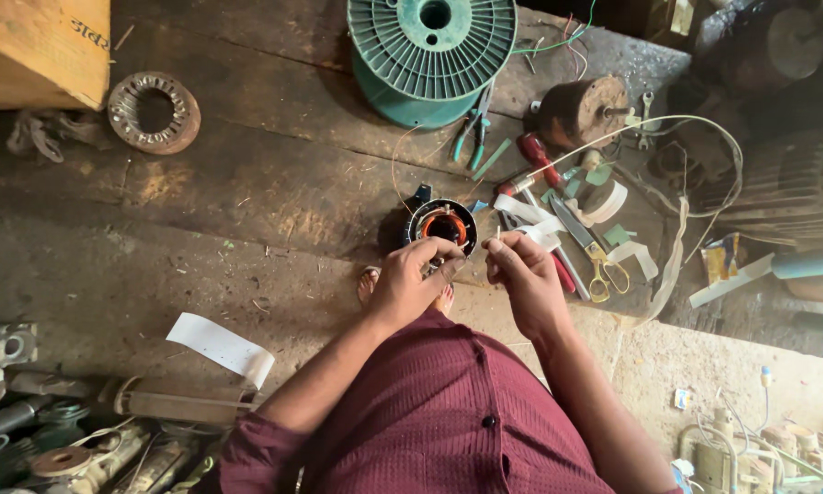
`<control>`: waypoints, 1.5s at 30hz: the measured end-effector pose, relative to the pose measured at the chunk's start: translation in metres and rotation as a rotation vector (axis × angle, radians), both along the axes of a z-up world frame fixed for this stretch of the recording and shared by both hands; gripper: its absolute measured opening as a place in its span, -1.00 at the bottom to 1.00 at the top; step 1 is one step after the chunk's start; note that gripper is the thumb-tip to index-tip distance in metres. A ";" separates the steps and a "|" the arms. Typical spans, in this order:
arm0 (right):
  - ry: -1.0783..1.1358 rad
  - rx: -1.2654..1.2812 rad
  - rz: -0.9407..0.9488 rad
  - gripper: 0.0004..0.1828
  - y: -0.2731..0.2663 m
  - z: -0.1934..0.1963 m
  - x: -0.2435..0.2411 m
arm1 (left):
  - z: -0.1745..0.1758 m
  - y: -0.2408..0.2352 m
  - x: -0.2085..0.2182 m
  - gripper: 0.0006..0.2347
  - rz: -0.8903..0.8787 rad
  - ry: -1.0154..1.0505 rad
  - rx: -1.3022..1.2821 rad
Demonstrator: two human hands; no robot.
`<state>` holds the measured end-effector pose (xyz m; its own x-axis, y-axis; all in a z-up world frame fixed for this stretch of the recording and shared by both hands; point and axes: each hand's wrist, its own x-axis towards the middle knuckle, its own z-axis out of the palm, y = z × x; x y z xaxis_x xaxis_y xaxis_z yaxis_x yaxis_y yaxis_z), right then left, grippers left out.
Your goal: The person repairs an electrical motor stator by stripping copper wire insulation, twisting wire ends, and wrapping them with insulating tape. They use pliers and a knife to strip and cut the wires, then apply tape to insulate the connections.
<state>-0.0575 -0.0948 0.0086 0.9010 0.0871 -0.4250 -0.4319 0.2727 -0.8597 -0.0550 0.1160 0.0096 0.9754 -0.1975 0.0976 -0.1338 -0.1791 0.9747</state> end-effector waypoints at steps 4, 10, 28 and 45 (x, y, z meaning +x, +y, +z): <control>0.071 0.094 -0.028 -0.85 0.000 -0.005 -0.004 | 0.004 -0.002 0.000 -0.87 -0.013 -0.031 -0.008; 0.142 0.207 -0.019 -0.86 0.000 -0.011 -0.003 | 0.009 -0.003 0.000 -0.87 -0.039 -0.030 0.019; -0.128 -0.243 0.134 -0.80 -0.001 0.001 -0.013 | 0.021 -0.006 -0.008 -0.86 -0.040 -0.004 0.046; -0.200 -0.407 0.024 -0.85 -0.003 0.012 -0.013 | 0.011 -0.007 -0.011 -0.87 -0.076 -0.027 0.085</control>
